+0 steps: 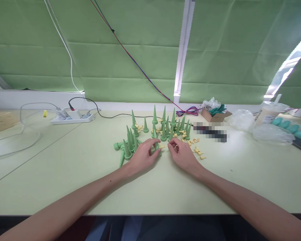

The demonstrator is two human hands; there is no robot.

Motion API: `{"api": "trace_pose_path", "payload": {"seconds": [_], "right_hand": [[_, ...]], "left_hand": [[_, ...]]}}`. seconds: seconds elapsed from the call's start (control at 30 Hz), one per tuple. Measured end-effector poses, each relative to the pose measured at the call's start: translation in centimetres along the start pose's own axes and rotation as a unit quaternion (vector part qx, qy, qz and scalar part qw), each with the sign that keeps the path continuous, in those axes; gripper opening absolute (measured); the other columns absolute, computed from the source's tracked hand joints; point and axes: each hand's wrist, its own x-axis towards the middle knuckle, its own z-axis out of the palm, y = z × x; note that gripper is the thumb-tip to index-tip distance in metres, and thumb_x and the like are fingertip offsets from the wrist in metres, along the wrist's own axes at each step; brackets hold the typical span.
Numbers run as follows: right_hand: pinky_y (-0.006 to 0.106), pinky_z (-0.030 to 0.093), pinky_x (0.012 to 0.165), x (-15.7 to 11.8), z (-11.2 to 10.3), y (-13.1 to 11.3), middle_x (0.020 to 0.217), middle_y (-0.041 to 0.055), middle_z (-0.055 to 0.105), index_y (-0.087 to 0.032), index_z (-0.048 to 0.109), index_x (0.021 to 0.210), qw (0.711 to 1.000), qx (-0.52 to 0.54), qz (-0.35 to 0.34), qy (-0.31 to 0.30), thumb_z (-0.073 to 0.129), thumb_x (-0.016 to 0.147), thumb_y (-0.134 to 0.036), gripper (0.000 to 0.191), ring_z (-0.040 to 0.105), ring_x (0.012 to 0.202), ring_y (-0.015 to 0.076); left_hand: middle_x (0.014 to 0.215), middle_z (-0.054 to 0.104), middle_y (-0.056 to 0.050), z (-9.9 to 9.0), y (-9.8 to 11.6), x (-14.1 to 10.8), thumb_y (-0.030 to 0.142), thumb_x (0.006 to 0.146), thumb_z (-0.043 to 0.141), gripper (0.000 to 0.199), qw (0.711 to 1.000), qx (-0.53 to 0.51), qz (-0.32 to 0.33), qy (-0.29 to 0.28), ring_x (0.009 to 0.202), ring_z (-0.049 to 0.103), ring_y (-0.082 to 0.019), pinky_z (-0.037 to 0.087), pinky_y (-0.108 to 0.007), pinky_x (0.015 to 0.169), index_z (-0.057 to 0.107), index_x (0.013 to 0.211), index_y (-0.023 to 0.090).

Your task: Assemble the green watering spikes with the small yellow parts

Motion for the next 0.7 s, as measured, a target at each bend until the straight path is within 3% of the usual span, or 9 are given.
{"api": "trace_pose_path", "payload": {"seconds": [0.2,0.4,0.7], "right_hand": [[0.029,0.037,0.059,0.08,0.03,-0.09,0.075,0.0019,0.064,-0.020,0.056,0.082,1.000,-0.009,0.005,0.001,0.046,0.092,-0.029,0.017,0.054,0.064,0.0166],[0.029,0.037,0.058,0.08,-0.01,-0.01,0.076,0.0019,0.063,-0.021,0.056,0.083,1.000,-0.017,0.011,0.003,0.045,0.092,-0.030,0.017,0.053,0.063,0.0166],[0.029,0.038,0.059,-0.05,0.01,0.07,0.081,0.0026,0.065,-0.021,0.056,0.087,1.000,-0.014,0.013,0.006,0.044,0.094,-0.030,0.017,0.054,0.064,0.0169]], "left_hand": [[0.095,0.061,-0.003,0.01,0.03,-0.10,0.036,0.092,0.048,0.042,1.000,-0.017,-0.011,-0.006,0.051,0.049,-0.009,0.039,-0.024,0.054,0.051,0.132,0.024],[0.098,0.057,-0.001,0.02,0.03,-0.16,0.031,0.092,0.050,0.062,0.998,-0.066,-0.018,0.007,0.047,0.049,-0.006,0.041,-0.024,0.055,0.024,0.148,0.030],[0.098,0.057,-0.001,0.23,-0.12,-0.14,0.028,0.091,0.051,0.074,0.992,-0.121,-0.030,0.018,0.047,0.047,-0.006,0.040,-0.023,0.053,0.007,0.151,0.031]]}}
